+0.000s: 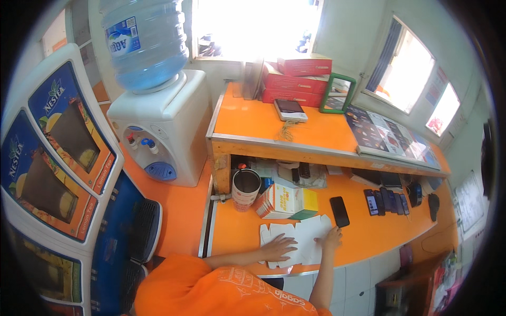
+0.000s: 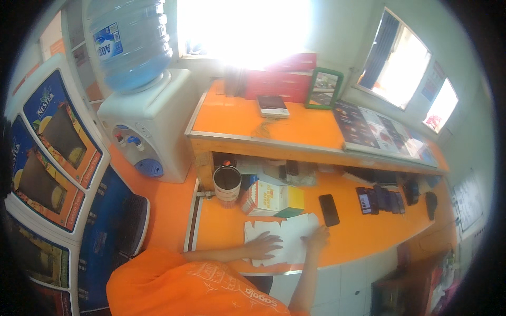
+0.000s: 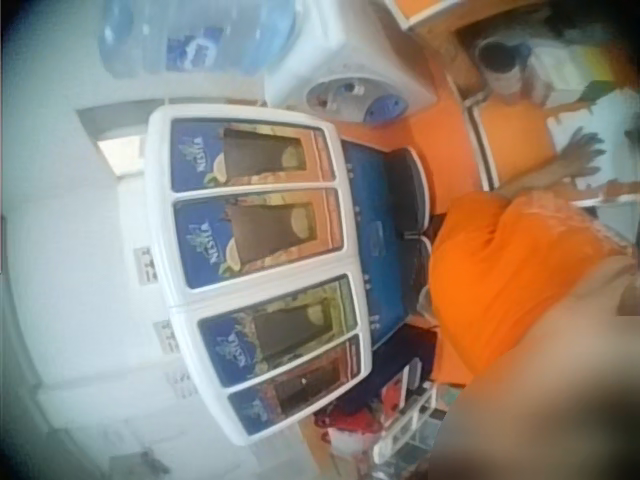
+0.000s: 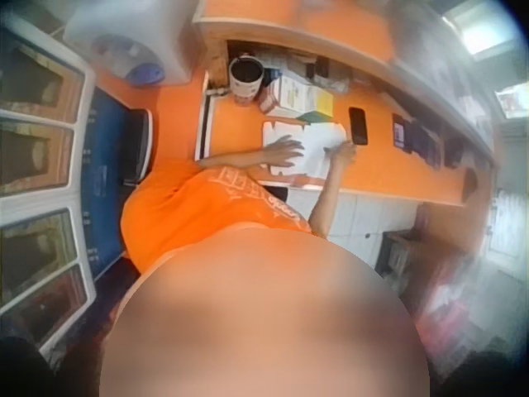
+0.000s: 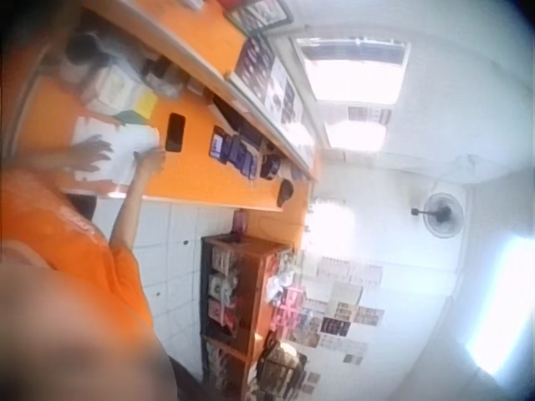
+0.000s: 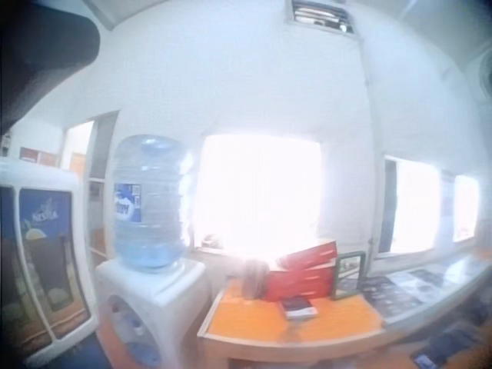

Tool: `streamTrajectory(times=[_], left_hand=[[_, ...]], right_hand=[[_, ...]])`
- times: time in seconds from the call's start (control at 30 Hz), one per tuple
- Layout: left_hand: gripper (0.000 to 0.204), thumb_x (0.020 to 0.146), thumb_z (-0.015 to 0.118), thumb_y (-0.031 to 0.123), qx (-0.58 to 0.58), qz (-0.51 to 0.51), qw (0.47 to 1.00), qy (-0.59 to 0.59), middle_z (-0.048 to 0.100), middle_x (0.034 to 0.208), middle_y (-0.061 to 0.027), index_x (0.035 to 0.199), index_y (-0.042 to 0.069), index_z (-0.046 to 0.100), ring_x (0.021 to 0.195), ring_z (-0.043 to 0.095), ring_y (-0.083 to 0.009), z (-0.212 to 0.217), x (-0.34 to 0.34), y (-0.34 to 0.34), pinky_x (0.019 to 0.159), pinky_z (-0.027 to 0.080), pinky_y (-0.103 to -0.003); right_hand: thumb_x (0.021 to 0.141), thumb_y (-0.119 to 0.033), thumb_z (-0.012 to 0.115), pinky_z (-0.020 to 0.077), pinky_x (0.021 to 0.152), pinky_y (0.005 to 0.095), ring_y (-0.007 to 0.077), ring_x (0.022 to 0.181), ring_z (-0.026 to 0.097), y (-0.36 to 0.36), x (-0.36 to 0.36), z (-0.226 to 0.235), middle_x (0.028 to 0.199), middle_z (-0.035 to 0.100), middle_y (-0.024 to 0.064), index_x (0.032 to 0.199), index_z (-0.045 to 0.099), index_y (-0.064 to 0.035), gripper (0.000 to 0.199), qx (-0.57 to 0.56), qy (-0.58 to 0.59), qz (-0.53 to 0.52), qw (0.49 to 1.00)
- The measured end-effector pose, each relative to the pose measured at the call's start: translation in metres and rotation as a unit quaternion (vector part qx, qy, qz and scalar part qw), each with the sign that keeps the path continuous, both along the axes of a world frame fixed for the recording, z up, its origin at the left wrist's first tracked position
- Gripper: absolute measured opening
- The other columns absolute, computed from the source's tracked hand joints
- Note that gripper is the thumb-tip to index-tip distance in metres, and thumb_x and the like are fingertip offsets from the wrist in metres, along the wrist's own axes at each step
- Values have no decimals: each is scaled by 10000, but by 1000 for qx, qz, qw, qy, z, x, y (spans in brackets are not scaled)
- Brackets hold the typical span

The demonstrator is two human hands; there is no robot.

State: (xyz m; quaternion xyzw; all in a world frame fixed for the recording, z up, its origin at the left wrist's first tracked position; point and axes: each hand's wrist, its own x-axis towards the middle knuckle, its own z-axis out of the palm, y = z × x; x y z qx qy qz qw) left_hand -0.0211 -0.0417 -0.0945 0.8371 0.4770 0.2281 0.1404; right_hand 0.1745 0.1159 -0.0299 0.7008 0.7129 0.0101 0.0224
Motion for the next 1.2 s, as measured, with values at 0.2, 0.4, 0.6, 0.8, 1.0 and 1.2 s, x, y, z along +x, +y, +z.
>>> streamTrajectory(times=[0.2,0.4,0.6,0.8,1.0,1.2], left_hand=[[960,768,753,347,-91,7,982,-164,251,1485,-210,1518,117,198,1386,255,-399,47,-7,9,1146,209,-546],[878,789,736,277,129,121,969,-174,436,1331,-213,1502,101,255,1227,451,-400,200,-29,8,1019,407,-463],[598,808,698,119,185,24,963,-194,592,907,-91,1372,177,509,834,621,-289,276,-30,-26,711,529,-365],[414,768,696,7,282,25,938,-202,542,843,-44,1138,191,707,745,590,-174,273,-6,-50,652,527,-295],[403,743,722,4,316,21,920,-229,594,925,-54,1127,122,688,843,626,-181,265,0,-53,695,540,-290],[285,816,733,16,57,90,866,-489,647,1110,-70,1084,26,640,988,643,-151,256,10,-65,789,544,-264]], right_hand=[[844,-85,646,531,738,452,344,819,665,-25,-9,43,892,677,172,1056,621,-32,220,128,102,125,978],[849,-54,609,483,770,413,311,855,625,-100,7,181,891,677,125,962,669,-40,129,169,380,278,866],[881,-117,631,463,857,376,274,1004,572,-166,-9,210,1083,620,124,1126,588,-12,269,403,377,156,819],[939,-166,610,507,777,315,167,1017,584,-209,-19,198,1146,585,93,1187,518,2,313,64,782,89,614],[905,-53,632,544,679,254,135,906,625,-215,-19,225,1068,623,89,1131,536,18,255,20,778,85,622],[824,48,658,526,662,274,152,826,623,-222,-33,223,901,631,67,960,604,-3,155,258,632,103,723]])
